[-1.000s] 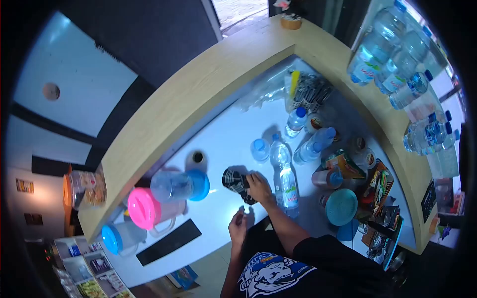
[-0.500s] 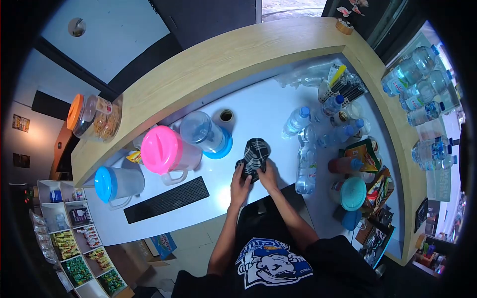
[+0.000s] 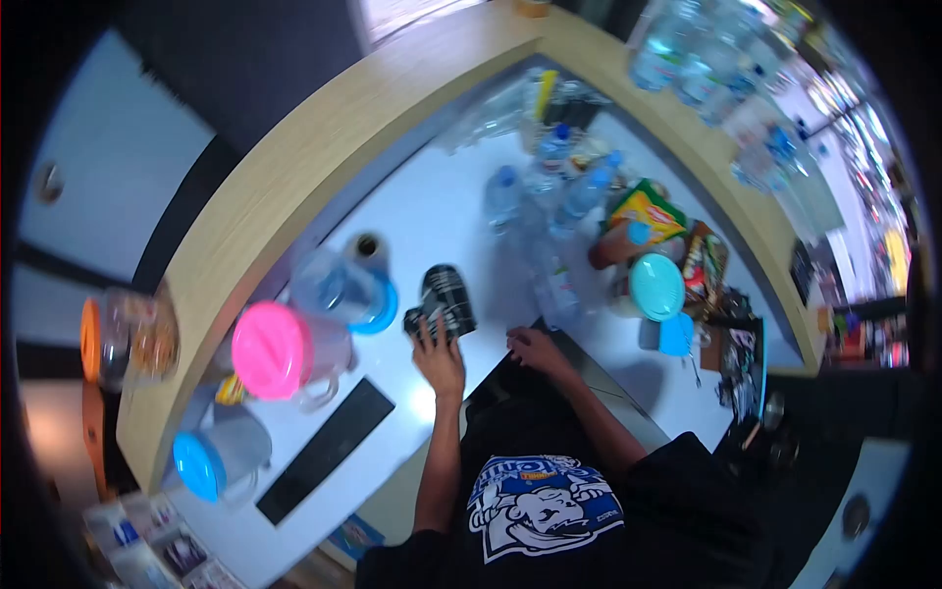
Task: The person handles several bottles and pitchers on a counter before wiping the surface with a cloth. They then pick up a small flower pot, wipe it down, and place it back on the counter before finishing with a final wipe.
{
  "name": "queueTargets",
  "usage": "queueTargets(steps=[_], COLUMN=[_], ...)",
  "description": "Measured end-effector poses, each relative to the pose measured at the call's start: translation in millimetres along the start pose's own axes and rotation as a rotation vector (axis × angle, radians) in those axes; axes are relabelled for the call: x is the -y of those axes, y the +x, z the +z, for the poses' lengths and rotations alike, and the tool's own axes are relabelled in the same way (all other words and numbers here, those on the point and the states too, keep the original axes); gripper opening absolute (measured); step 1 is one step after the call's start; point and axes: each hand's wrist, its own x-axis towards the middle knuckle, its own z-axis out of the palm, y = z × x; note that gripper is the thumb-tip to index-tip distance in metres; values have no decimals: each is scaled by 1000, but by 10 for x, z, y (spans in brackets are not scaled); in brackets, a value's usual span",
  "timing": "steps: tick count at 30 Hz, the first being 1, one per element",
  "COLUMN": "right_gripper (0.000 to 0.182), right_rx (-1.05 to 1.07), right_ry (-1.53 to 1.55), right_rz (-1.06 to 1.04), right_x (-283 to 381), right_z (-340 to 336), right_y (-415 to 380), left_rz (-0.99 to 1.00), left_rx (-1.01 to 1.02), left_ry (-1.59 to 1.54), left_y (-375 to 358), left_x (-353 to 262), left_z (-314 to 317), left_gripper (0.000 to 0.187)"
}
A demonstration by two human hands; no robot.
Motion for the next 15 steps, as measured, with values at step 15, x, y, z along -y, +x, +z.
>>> queueTargets(steps=[15], right_gripper=[24], right_rx=[-878], right_ry=[442], right_rz=[11], right_x=[-342], right_z=[-1487], right_y=[-1871], left_rz=[162], left_rx=[-135], left_ry=[-300], left_y=[4], left_x=[-725], left_z=[26], left_gripper=[61])
